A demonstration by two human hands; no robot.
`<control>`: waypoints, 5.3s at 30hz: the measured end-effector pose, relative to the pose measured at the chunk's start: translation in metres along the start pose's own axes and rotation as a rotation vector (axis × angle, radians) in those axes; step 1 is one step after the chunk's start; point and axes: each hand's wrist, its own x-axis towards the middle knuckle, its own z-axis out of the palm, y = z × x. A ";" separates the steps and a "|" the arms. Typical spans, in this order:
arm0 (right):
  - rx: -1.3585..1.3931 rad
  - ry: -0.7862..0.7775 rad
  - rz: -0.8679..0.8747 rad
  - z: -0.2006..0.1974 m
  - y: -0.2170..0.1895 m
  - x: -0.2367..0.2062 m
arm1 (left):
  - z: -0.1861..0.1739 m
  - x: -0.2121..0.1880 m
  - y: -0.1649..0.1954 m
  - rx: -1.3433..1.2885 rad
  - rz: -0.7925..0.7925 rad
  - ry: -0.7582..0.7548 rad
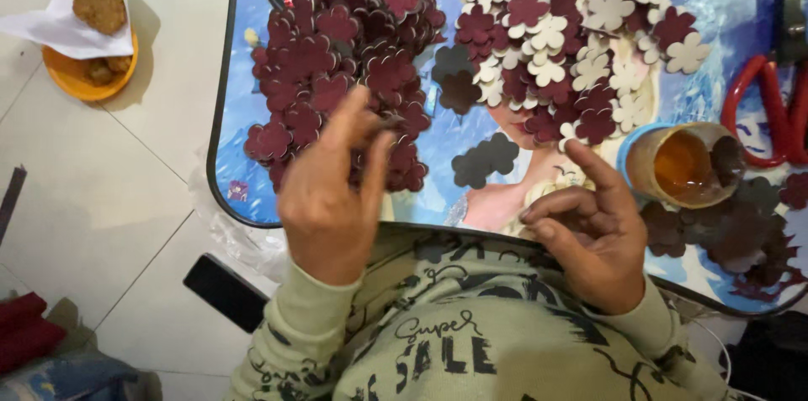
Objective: The person repeatedly picks up flower-shaped craft pieces in maroon and white, aligns them, and presses them together by hand. The assembled pairs are placed back onto the table among other pieces.
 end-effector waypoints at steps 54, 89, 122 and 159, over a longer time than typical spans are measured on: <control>-1.209 0.339 -0.358 -0.060 -0.070 -0.018 | 0.091 -0.006 0.070 -1.069 -0.623 -0.731; -1.238 0.099 -0.536 -0.011 -0.050 0.002 | 0.075 -0.012 0.048 -1.132 -0.546 -0.709; -0.344 -0.096 -0.378 -0.006 -0.008 -0.002 | 0.046 -0.041 0.021 -0.840 -0.697 -0.783; -0.115 0.239 -0.265 -0.010 0.008 -0.018 | 0.045 -0.038 0.006 -0.305 0.687 -0.398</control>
